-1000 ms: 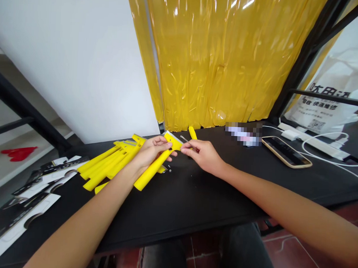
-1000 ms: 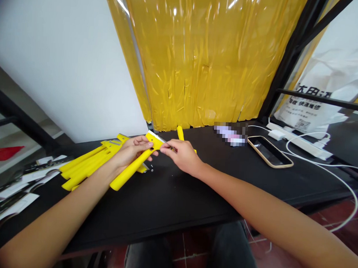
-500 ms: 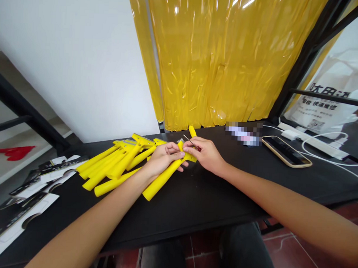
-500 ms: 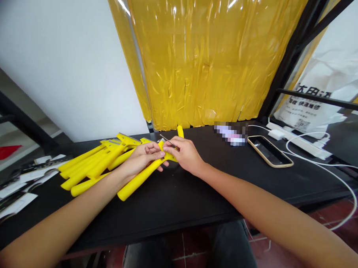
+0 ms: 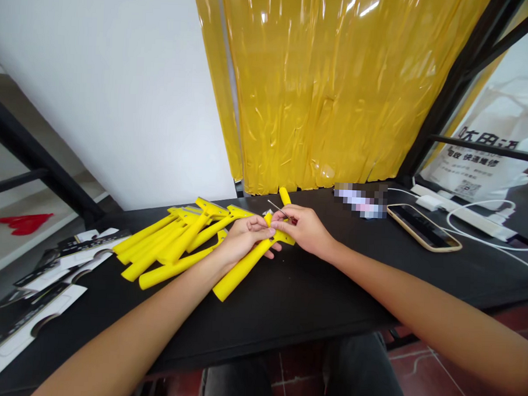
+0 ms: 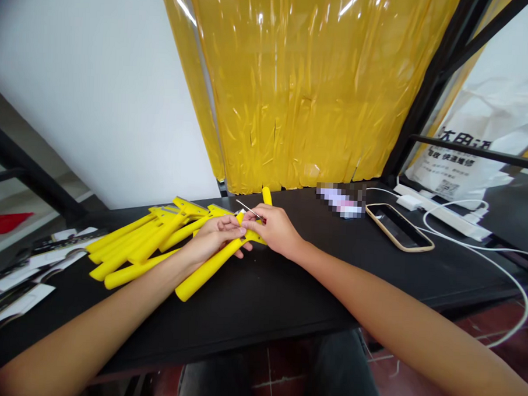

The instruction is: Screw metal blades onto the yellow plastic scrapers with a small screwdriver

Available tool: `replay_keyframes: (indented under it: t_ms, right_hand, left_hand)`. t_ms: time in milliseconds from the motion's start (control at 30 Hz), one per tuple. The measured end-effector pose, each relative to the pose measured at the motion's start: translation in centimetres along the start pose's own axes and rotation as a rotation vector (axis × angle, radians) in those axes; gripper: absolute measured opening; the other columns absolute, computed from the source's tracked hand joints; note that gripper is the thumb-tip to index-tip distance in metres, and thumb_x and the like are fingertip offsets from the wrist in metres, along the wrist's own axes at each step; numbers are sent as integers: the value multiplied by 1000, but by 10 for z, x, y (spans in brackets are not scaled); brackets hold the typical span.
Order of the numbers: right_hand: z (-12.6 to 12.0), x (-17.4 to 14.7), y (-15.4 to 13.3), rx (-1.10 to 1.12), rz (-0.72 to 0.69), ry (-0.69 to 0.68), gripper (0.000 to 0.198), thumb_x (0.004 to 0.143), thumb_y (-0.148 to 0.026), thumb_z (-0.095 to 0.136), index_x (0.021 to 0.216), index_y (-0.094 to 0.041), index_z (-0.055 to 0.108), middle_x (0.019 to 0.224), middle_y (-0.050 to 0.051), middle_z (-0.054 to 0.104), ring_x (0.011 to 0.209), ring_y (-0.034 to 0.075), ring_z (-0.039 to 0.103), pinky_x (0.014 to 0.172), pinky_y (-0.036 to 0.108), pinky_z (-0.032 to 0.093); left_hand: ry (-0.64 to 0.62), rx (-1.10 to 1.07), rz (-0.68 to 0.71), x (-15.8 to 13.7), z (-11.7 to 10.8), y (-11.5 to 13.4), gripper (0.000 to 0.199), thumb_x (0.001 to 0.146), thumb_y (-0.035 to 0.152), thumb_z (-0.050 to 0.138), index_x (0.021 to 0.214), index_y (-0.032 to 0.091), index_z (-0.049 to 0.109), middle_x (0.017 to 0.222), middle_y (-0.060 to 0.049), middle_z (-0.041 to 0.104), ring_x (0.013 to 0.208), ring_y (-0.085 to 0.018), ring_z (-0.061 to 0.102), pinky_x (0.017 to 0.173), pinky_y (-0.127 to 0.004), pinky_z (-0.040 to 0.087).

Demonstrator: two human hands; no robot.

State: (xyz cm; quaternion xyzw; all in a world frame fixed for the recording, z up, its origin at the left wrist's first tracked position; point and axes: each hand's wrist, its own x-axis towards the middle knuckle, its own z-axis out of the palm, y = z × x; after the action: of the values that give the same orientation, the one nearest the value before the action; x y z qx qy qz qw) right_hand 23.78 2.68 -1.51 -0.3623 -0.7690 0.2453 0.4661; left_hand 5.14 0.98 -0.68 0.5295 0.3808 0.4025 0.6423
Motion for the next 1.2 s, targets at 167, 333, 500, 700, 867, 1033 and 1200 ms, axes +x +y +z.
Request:
replay_keyframes:
  t_ms: [167, 333, 500, 700, 867, 1033, 1200]
  right_hand:
    - [-6, 2, -2, -26, -56, -45, 11, 88, -29, 66, 84, -19, 70, 82, 1, 66, 69, 13, 54, 66, 27, 42]
    - [-11, 3, -2, -20, -174, -119, 14, 93, -26, 60, 88, -20, 71, 91, 3, 65, 82, 15, 60, 74, 28, 45]
    - [-13, 5, -1, -17, -167, -130, 12, 91, -26, 62, 89, -21, 73, 91, 3, 66, 80, 15, 60, 72, 28, 45]
    - [-17, 8, -1, 68, 38, -129, 25, 82, -35, 72, 101, -20, 70, 80, -1, 64, 69, 13, 55, 64, 26, 43]
    - [-18, 12, -5, 344, 194, -40, 29, 86, -42, 65, 105, -20, 70, 76, -1, 59, 59, 11, 46, 53, 25, 38]
    - [-26, 16, 3, 319, 124, 136, 36, 94, -33, 53, 126, -24, 65, 88, 1, 61, 61, 11, 47, 57, 27, 40]
    - [-41, 17, 6, -136, -91, 53, 35, 98, -28, 47, 129, -26, 64, 89, 3, 66, 80, 17, 59, 78, 34, 46]
  left_hand:
    - [4, -46, -36, 1, -1, 0, 27, 76, 20, 80, 85, 16, 55, 74, -7, 71, 75, -29, 76, 53, -31, 61]
    - [-8, -62, -46, 2, -2, -2, 26, 76, 21, 80, 84, 15, 56, 76, -8, 72, 75, -30, 76, 53, -30, 61]
    - [-16, -81, -52, 1, -1, -3, 23, 78, 20, 79, 84, 15, 58, 77, -9, 72, 77, -29, 76, 54, -29, 62]
    - [-21, -152, -118, 1, 2, 0, 20, 79, 19, 78, 82, 14, 58, 83, -10, 73, 75, -26, 76, 54, -27, 61]
    - [-13, -178, -128, -1, 3, 5, 15, 80, 17, 76, 84, 13, 62, 84, -9, 72, 74, -23, 75, 54, -26, 61]
    - [-8, -183, -148, -1, 4, 6, 13, 81, 17, 75, 82, 13, 63, 81, -8, 71, 74, -22, 74, 54, -25, 61]
    - [37, -185, -158, -1, 6, 5, 16, 82, 17, 75, 78, 14, 60, 78, -8, 70, 72, -22, 74, 54, -24, 61]
